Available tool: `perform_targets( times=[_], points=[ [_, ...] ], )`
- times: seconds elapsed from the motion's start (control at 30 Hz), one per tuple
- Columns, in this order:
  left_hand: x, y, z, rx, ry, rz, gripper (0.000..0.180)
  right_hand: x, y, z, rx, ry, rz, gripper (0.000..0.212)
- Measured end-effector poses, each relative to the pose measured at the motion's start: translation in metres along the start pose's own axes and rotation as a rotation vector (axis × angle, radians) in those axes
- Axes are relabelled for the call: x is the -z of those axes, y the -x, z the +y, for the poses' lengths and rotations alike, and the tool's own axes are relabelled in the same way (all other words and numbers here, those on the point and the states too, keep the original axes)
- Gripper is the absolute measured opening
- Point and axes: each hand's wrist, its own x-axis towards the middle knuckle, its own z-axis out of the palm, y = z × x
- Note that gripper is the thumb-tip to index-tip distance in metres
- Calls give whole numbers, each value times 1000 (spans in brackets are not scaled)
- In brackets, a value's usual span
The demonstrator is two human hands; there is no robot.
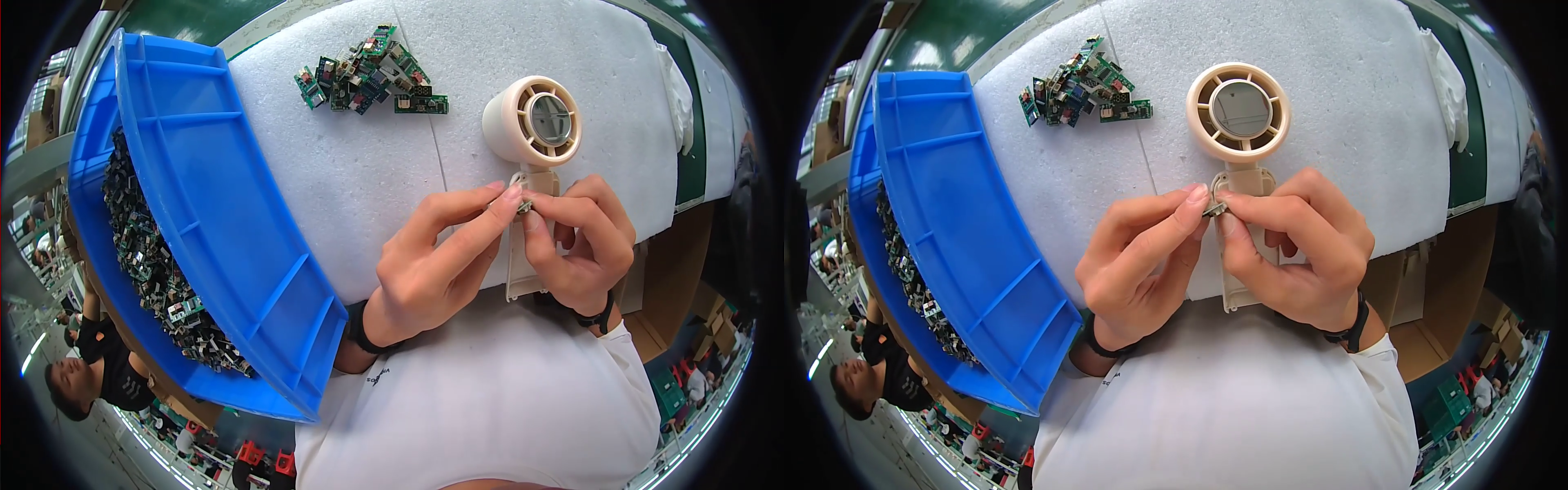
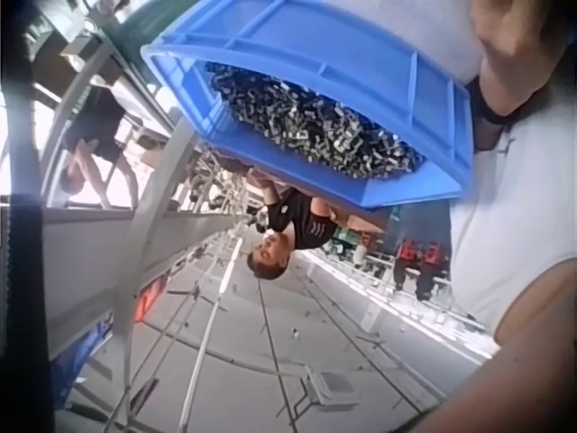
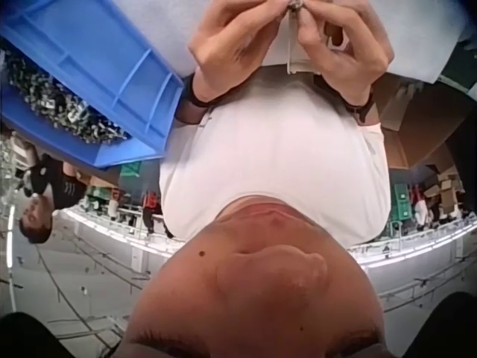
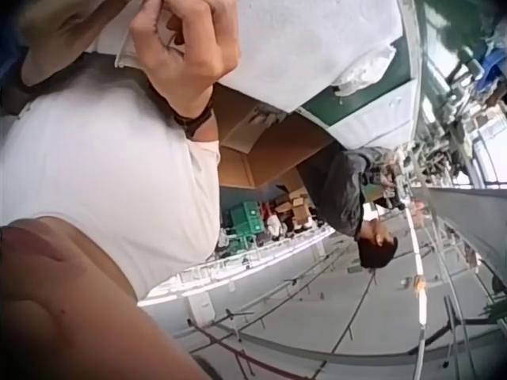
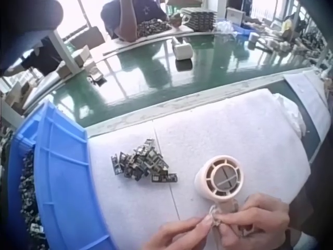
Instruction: Assembling small electronic components into a circular plastic housing on a factory production line.
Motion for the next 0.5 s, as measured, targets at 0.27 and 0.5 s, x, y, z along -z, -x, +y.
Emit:
perform_targets(
  times=[0.27,0.5],
  points=[
    [-1,4,2,-154,-169,-7,41,-7,0,-3,12,-53,68,29],
    [-3,5,5,-220,-248,29,36,-9,3,-5,73,-32,68,29]
  ],
)
